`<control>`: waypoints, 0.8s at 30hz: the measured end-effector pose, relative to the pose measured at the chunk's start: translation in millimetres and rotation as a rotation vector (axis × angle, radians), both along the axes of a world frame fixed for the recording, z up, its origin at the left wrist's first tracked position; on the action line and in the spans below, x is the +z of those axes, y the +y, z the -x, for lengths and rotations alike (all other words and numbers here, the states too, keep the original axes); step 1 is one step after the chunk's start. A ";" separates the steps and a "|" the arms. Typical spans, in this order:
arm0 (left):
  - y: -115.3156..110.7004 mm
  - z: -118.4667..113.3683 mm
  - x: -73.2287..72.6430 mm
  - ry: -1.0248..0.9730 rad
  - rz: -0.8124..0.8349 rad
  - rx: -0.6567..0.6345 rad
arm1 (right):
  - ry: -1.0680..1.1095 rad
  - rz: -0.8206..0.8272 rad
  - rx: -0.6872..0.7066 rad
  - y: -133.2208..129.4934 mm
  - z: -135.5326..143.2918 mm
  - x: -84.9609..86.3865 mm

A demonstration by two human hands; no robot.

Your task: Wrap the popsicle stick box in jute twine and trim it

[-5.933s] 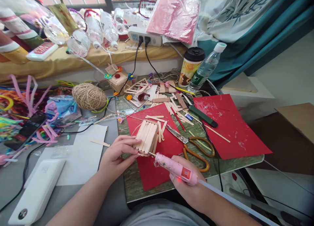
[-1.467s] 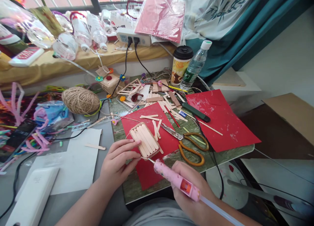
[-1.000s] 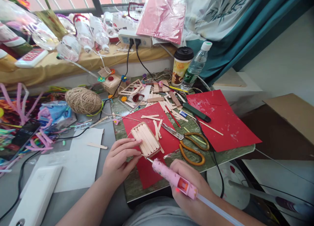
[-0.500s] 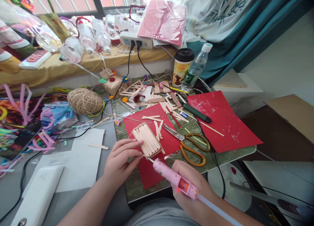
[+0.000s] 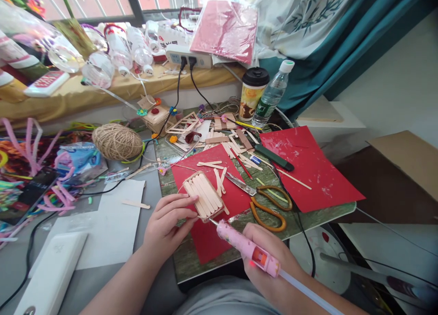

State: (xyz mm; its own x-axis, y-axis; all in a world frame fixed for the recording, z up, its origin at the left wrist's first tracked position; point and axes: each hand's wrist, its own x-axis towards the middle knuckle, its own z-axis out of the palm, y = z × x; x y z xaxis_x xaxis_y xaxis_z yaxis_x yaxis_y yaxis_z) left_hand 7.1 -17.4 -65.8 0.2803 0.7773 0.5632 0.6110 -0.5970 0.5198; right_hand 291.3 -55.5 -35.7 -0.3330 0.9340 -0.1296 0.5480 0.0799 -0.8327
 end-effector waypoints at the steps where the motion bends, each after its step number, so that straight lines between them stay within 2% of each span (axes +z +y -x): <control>1: 0.1 0.2 -0.5 -0.002 0.001 0.001 | 0.006 0.002 0.007 0.1 -1.0 -0.4; 8: 0.4 0.1 0.2 0.005 0.003 0.005 | -0.006 -0.009 -0.031 1.0 -7.0 0.1; 17: -0.4 1.3 -1.5 0.000 0.006 0.000 | 0.045 0.035 0.023 -3.5 -7.2 -8.7; 24: -0.2 0.9 -2.3 0.002 0.011 -0.011 | 0.033 0.003 -0.008 1.4 -6.9 -3.6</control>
State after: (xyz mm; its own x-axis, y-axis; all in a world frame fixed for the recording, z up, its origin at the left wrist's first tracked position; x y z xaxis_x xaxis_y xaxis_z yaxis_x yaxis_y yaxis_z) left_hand 6.2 -17.6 -68.1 0.2900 0.7803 0.5542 0.6060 -0.5979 0.5247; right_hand 298.2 -54.1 -39.2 -0.3293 0.9363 -0.1217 0.5210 0.0727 -0.8505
